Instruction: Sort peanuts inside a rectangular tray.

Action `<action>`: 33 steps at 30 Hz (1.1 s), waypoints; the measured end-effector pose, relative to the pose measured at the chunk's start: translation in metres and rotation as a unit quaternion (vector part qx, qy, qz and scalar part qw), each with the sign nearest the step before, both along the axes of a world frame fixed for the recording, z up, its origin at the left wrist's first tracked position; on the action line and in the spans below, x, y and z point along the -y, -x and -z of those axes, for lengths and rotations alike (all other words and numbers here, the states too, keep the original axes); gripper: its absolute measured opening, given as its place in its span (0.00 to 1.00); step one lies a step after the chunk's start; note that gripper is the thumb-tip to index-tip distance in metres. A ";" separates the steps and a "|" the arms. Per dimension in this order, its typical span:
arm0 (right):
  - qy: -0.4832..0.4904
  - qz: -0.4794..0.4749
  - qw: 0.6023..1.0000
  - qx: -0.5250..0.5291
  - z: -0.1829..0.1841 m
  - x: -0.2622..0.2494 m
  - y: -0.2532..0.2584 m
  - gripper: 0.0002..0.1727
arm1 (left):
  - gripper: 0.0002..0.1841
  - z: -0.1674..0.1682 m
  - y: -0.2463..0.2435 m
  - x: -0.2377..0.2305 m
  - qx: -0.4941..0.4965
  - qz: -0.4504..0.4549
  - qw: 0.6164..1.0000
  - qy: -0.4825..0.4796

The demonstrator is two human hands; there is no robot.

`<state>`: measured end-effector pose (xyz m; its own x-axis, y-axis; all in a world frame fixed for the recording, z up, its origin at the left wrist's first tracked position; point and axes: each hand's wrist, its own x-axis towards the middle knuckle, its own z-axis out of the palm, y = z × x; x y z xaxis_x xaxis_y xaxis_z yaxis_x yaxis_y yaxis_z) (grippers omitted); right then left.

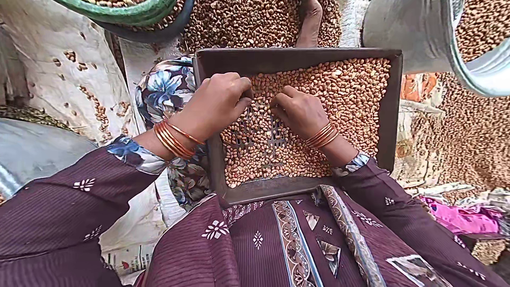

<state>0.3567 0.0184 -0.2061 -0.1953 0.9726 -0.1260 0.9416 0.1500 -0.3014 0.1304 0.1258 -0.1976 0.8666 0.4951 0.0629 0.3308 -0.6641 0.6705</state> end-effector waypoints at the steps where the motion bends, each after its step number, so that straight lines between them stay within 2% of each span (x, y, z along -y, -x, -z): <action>1: 0.010 -0.002 1.000 0.006 -0.001 -0.001 0.001 0.09 | 0.09 -0.004 0.000 0.000 0.004 -0.021 0.999 0.030; 3: 0.022 -0.008 1.000 -0.017 -0.003 -0.003 0.000 0.09 | 0.08 -0.016 -0.004 0.004 -0.015 -0.070 0.989 0.130; 5: -0.019 -0.011 0.995 -0.095 -0.009 -0.001 0.001 0.09 | 0.11 -0.022 -0.009 0.007 -0.034 -0.105 0.955 0.276; 8: -0.094 -0.025 0.971 -0.219 -0.032 0.000 0.010 0.13 | 0.24 -0.020 -0.016 0.015 0.010 -0.143 0.858 0.494; 9: -0.109 -0.027 0.968 -0.226 -0.040 -0.001 0.010 0.14 | 0.27 -0.021 -0.017 0.017 0.030 -0.157 0.823 0.545; 10: -0.124 -0.023 0.968 -0.216 -0.046 -0.003 0.008 0.13 | 0.28 -0.022 -0.018 0.017 0.038 -0.163 0.805 0.569; 11: -0.136 -0.013 0.972 -0.193 -0.051 -0.006 0.002 0.12 | 0.26 -0.024 -0.017 0.015 0.032 -0.156 0.809 0.565; 14: -0.114 0.035 0.988 -0.099 -0.061 -0.017 -0.027 0.13 | 0.13 -0.035 -0.010 0.002 -0.001 -0.108 0.892 0.440; 15: -0.073 0.059 0.994 -0.052 -0.062 -0.022 -0.035 0.15 | 0.11 -0.040 -0.008 -0.003 -0.001 -0.101 0.914 0.392; 17: 0.050 0.126 0.989 0.056 -0.057 -0.035 -0.035 0.18 | 0.11 -0.050 -0.003 -0.015 0.021 -0.113 0.933 0.340; 19: 0.154 0.162 0.966 0.133 -0.040 -0.042 -0.009 0.17 | 0.11 -0.059 0.001 -0.026 0.043 -0.152 0.924 0.348; 20: 0.153 0.140 0.970 0.125 -0.031 -0.040 0.005 0.17 | 0.11 -0.059 0.002 -0.031 0.054 -0.177 0.915 0.359; 22: 0.081 0.043 0.996 -0.011 -0.019 -0.031 0.017 0.21 | 0.11 -0.056 0.005 -0.041 0.065 -0.219 0.893 0.387; 23: 0.043 0.006 0.996 -0.077 -0.017 -0.030 0.017 0.23 | 0.11 -0.054 0.007 -0.044 0.070 -0.230 0.883 0.403; 24: 0.012 -0.005 0.995 -0.103 -0.020 -0.030 0.014 0.23 | 0.11 -0.053 0.007 -0.046 0.072 -0.236 0.877 0.413; 26: -0.015 0.033 0.998 -0.058 -0.034 -0.030 -0.001 0.19 | 0.10 -0.052 0.008 -0.046 0.064 -0.238 0.876 0.416; 28: 0.063 0.109 0.991 0.049 -0.048 -0.026 -0.017 0.14 | 0.08 -0.051 0.007 -0.045 0.055 -0.230 0.883 0.405; 30: 0.209 0.162 0.953 0.146 -0.051 -0.020 -0.013 0.18 | 0.07 -0.049 0.006 -0.045 0.046 -0.228 0.885 0.402; 31: 0.251 0.152 0.944 0.151 -0.049 -0.013 -0.004 0.17 | 0.07 -0.047 0.005 -0.044 0.039 -0.228 0.885 0.404; 32: 0.254 0.111 0.954 0.115 -0.048 -0.002 0.004 0.14 | 0.07 -0.045 0.005 -0.043 0.034 -0.228 0.886 0.403; 33: 0.211 0.049 0.976 0.025 -0.046 0.012 0.009 0.10 | 0.07 -0.043 0.005 -0.042 0.028 -0.225 0.889 0.397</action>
<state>0.3478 0.0068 -0.1600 -0.0875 0.8458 -0.5263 0.9602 -0.0690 -0.2706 0.1259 0.1680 -0.1547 0.5760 0.6986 -0.4245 0.3944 0.2173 0.8929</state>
